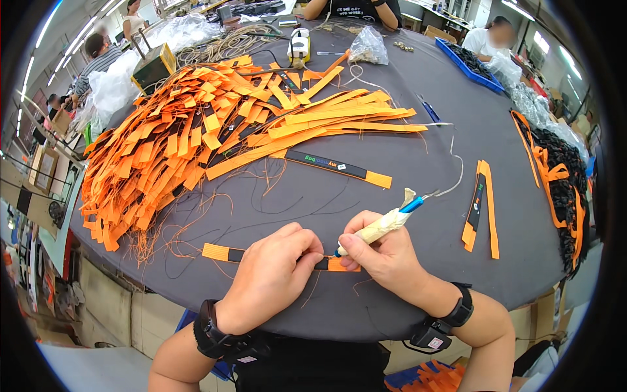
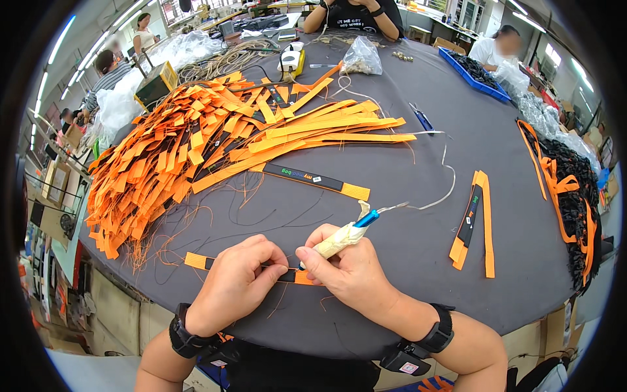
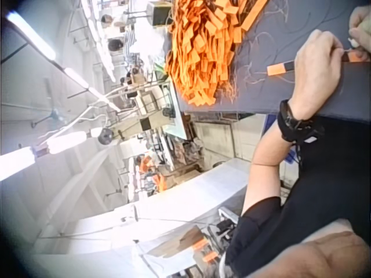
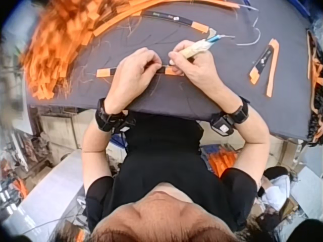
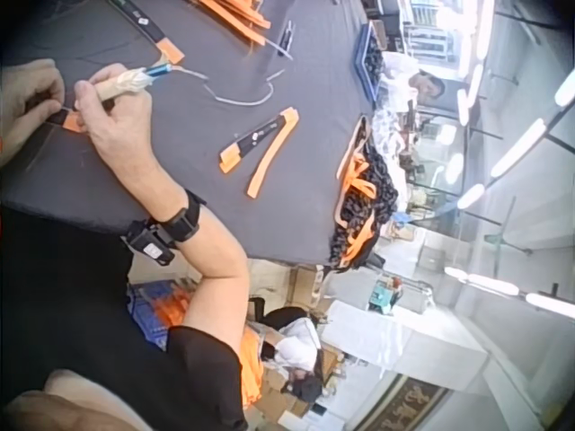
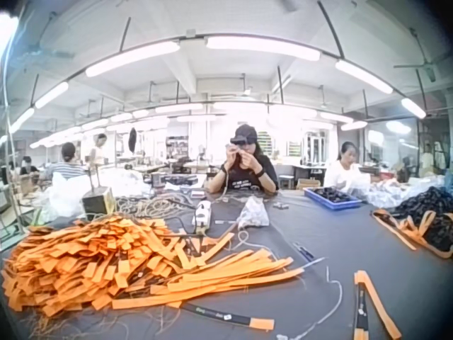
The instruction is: The person uses a soldering iron to attach small electronic components to orange fabric straps. They pick up a strap, apply the iron to a specific spot, and then place the finished strap into a blue bin. The process is repeated continuously throughout the clip.
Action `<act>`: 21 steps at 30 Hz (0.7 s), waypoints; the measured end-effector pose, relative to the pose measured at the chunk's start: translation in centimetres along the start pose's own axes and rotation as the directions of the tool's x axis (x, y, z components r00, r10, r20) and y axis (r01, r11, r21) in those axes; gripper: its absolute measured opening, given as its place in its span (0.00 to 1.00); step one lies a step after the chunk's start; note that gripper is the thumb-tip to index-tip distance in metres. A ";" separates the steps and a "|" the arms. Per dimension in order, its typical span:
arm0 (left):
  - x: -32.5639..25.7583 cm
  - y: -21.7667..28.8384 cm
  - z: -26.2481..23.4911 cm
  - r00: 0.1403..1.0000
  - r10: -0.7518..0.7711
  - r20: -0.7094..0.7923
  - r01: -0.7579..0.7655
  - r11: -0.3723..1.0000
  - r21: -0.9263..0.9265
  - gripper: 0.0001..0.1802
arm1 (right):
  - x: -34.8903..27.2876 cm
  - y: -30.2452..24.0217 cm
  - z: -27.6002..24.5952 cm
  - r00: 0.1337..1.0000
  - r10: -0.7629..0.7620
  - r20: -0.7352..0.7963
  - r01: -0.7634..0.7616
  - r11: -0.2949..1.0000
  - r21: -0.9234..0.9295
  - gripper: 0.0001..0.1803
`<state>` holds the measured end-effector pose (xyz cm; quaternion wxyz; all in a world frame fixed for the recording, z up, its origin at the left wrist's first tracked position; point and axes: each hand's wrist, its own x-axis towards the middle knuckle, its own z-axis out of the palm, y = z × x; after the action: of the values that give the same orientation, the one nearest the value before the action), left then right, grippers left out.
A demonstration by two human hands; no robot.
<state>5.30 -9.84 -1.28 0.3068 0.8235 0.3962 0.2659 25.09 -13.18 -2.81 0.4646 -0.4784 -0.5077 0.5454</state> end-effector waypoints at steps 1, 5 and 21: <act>0.0 0.0 0.0 1.000 0.003 -0.002 -0.003 1.000 -0.002 0.02 | 0.0 0.0 0.0 1.000 0.001 0.000 -0.001 1.000 -0.001 0.09; 0.0 -0.2 0.1 1.000 0.011 -0.010 -0.011 1.000 -0.010 0.02 | 0.0 -0.1 0.0 1.000 0.003 0.002 -0.003 1.000 -0.003 0.09; 0.0 -0.4 0.2 0.999 0.022 -0.047 -0.024 0.999 -0.041 0.02 | 0.0 -0.2 -0.1 1.000 0.019 -0.009 -0.019 1.000 -0.004 0.09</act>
<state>5.27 -9.73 -1.73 0.3117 0.8151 0.3879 0.2966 25.15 -13.18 -2.60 0.4607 -0.4866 -0.5019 0.5468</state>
